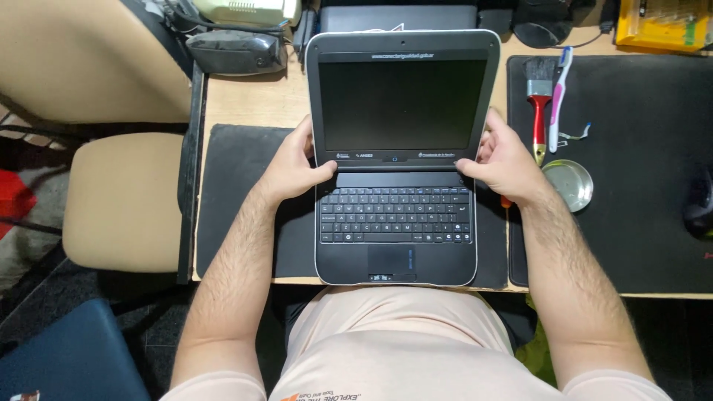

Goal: Disassembling a laptop by removing the battery and unscrewing the bottom case.

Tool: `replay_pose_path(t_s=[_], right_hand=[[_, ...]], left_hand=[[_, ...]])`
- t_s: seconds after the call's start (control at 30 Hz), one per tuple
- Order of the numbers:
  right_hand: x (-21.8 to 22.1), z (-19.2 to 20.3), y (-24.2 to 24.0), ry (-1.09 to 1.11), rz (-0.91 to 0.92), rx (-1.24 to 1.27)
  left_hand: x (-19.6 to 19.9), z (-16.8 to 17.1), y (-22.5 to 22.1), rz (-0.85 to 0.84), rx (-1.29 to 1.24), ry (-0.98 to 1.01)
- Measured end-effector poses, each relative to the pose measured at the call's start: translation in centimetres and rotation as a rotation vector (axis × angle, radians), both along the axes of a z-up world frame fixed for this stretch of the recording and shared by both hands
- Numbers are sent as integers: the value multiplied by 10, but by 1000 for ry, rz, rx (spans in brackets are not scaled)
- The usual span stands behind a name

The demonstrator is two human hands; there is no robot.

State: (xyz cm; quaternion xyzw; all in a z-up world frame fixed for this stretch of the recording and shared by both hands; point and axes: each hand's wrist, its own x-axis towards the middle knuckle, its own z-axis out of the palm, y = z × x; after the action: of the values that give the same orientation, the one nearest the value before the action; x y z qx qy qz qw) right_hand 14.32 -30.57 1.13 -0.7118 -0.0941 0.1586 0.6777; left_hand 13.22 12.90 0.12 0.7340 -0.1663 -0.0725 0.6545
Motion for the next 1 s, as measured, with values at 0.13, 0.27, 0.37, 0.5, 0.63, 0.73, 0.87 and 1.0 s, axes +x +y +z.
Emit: replay_pose_path(t_s=[0.13, 0.27, 0.37, 0.5, 0.63, 0.73, 0.87, 1.0], right_hand=[[0, 0, 0, 3, -13, -16], [1, -2, -1, 13, -16, -36], [3, -6, -3, 20, -19, -43], [10, -34, -12, 24, -42, 62], [40, -97, -26, 2, -90, 176], [63, -106, -26, -48, -111, 185], [63, -26, 18, -171, -212, 228], [76, 4, 37, -257, -291, 219]], left_hand=[[-5, 18, -5, 2, 22, 13], [-7, 20, -8, 21, 46, 23], [-7, 14, -8, 45, 51, 48], [2, -6, -2, 96, -48, 49], [20, -29, -5, 188, -103, 18], [31, -14, -17, 261, -115, -23], [56, 3, -27, 365, -251, -37], [77, 12, -33, 455, -319, -95]])
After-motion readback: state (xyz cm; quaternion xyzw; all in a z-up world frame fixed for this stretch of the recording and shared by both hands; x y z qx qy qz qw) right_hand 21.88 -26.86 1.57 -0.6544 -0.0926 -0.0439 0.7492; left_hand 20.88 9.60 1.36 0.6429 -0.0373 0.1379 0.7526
